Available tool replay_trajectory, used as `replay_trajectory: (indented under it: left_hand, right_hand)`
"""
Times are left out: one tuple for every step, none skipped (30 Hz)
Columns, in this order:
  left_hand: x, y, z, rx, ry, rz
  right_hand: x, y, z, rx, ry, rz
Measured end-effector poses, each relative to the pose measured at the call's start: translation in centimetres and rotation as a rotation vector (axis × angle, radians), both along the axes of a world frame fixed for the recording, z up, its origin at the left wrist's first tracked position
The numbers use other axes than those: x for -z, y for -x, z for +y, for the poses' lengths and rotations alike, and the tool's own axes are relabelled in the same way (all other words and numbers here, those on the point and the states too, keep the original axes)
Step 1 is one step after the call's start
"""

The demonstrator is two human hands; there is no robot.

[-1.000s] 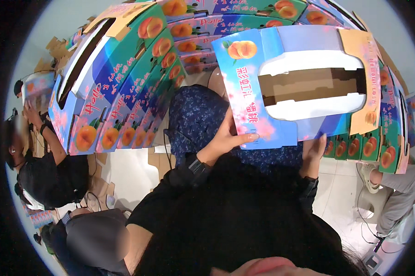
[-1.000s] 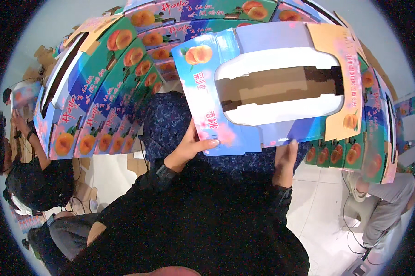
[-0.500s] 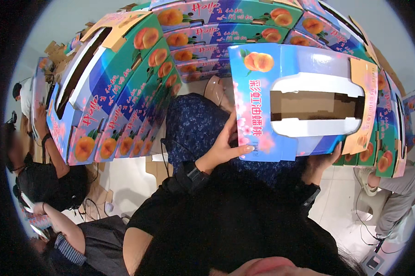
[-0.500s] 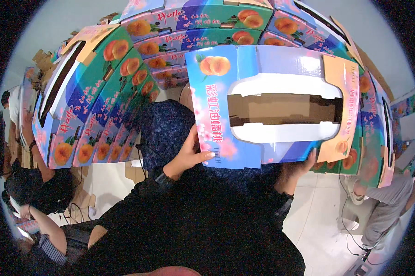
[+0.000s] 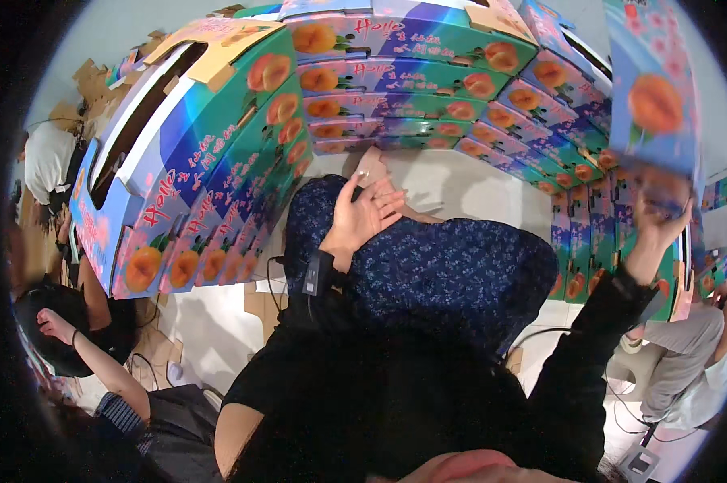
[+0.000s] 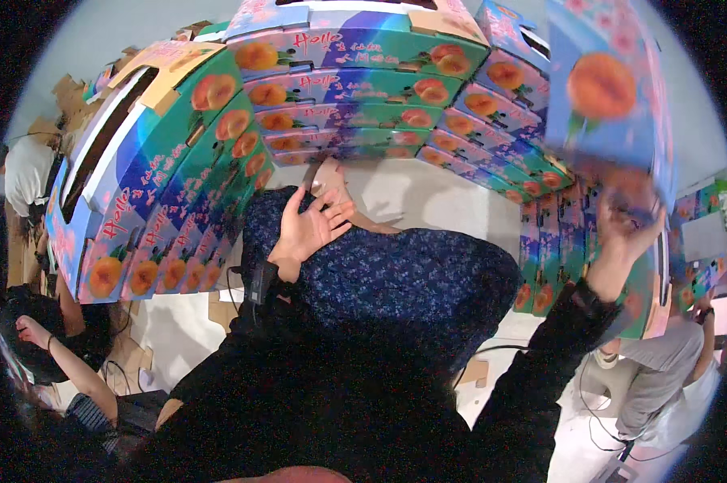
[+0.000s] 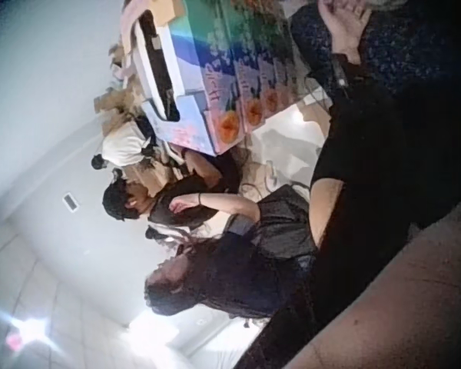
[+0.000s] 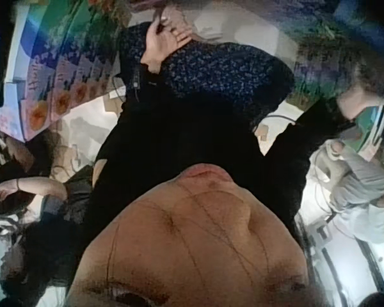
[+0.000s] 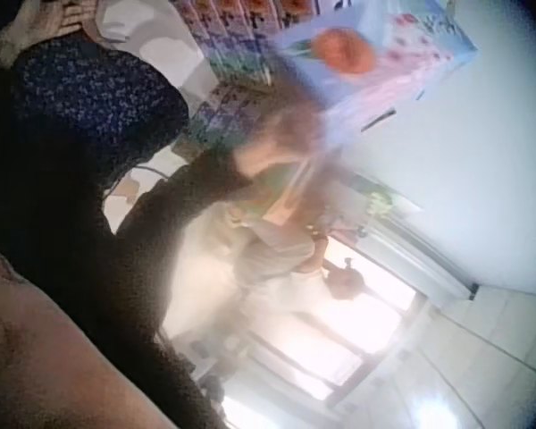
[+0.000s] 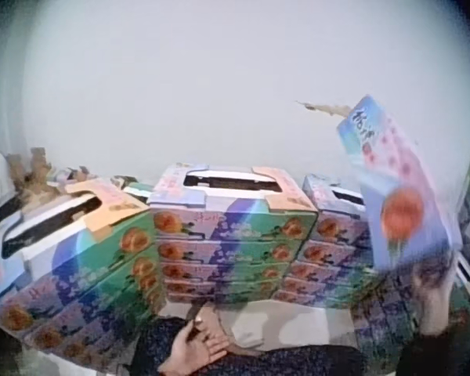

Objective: The person is folding and assembling fruit boxes in a packaging factory environment.

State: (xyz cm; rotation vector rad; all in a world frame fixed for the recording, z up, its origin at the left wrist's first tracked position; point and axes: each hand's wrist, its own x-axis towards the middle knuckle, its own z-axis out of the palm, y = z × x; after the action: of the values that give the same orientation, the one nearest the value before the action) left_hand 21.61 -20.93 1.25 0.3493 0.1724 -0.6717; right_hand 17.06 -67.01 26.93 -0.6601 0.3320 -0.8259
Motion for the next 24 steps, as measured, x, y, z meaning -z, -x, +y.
replay_trajectory:
  left_hand:
    - [0.0,0.0,0.0,-0.008,0.003,-0.005]
    - [0.4,-0.2,-0.3,0.022,-0.013,-0.084]
    - [0.9,-0.6,-0.6,0.057,-0.03,-0.166]
    - [1.2,-0.6,-0.7,0.088,-0.017,-0.179]
    - [1.3,-0.5,-0.7,0.11,-0.043,-0.176]
    - [1.1,-0.5,-1.2,0.109,-0.115,-0.187]
    - [1.0,-0.4,-1.4,0.103,-0.187,-0.195]
    - [1.0,-0.5,-1.6,0.103,-0.186,-0.204]
    - [1.0,-0.7,-1.8,0.121,-0.187,-0.199]
    - [1.4,-0.8,-1.6,0.129,-0.188,-0.19]
    - [1.6,-0.9,-1.6,0.12,-0.192,-0.195]
    - [1.8,-0.9,-1.5,0.123,-0.19,-0.199]
    - [1.9,-0.9,-1.5,0.129,-0.187,-0.203]
    - [2.0,-0.8,-1.5,0.131,-0.202,-0.21]
    - [2.0,-0.8,-1.7,0.128,-0.206,-0.215]
    - [2.0,-0.9,-1.8,0.14,-0.224,-0.226]
    - [2.0,-1.0,-1.9,0.153,-0.242,-0.237]
    - [1.9,-1.0,-1.9,0.155,-0.241,-0.246]
    - [1.9,-1.0,-1.9,0.153,-0.243,-0.246]
    - [1.9,-1.0,-1.8,0.159,-0.252,-0.247]
    - [1.9,-1.1,-1.9,0.166,-0.259,-0.249]
    - [2.0,-1.2,-1.9,0.165,-0.259,-0.25]
    - [2.0,-1.3,-1.9,0.171,-0.265,-0.246]
    - [2.1,-1.3,-1.9,0.176,-0.271,-0.24]
  right_hand:
    - [-0.9,-1.3,-1.3,0.008,0.123,0.05]
    - [-1.8,-3.0,-1.7,0.002,0.127,0.044]
    - [-2.9,-4.6,-1.8,0.036,0.133,0.051]
    - [-3.9,-6.4,-1.5,0.063,0.14,0.059]
    - [-4.7,-8.1,-1.0,0.123,0.203,0.132]
    - [-5.2,-9.4,-1.6,0.11,0.218,0.137]
    - [-5.6,-10.7,-2.0,0.091,0.235,0.144]
    - [-5.6,-11.7,-2.3,0.133,0.235,0.219]
    - [-4.9,-13.1,-4.8,0.066,0.303,0.208]
    - [-4.6,-14.2,-3.7,0.054,0.287,0.265]
    - [-4.3,-15.1,-2.8,0.044,0.271,0.322]
    - [-4.3,-15.7,-1.5,0.026,0.265,0.398]
    - [-3.7,-16.2,-1.1,-0.001,0.292,0.431]
    - [-3.2,-16.9,-0.9,0.025,0.264,0.43]
    - [-3.1,-17.4,-0.9,0.058,0.236,0.429]
    - [-3.1,-17.6,-1.5,0.056,0.233,0.424]
    - [-3.2,-17.8,-2.6,0.032,0.246,0.444]
    - [-3.3,-17.8,-2.8,0.004,0.262,0.467]
    - [-3.3,-18.0,-2.8,0.001,0.26,0.466]
    - [-3.3,-18.1,-2.9,-0.017,0.251,0.453]
    - [-3.5,-18.0,-2.7,-0.034,0.243,0.441]
    - [-3.7,-18.0,-2.5,-0.045,0.224,0.439]
    - [-3.6,-18.3,-3.0,-0.045,0.224,0.439]
    - [-3.3,-18.5,-3.6,-0.042,0.237,0.472]
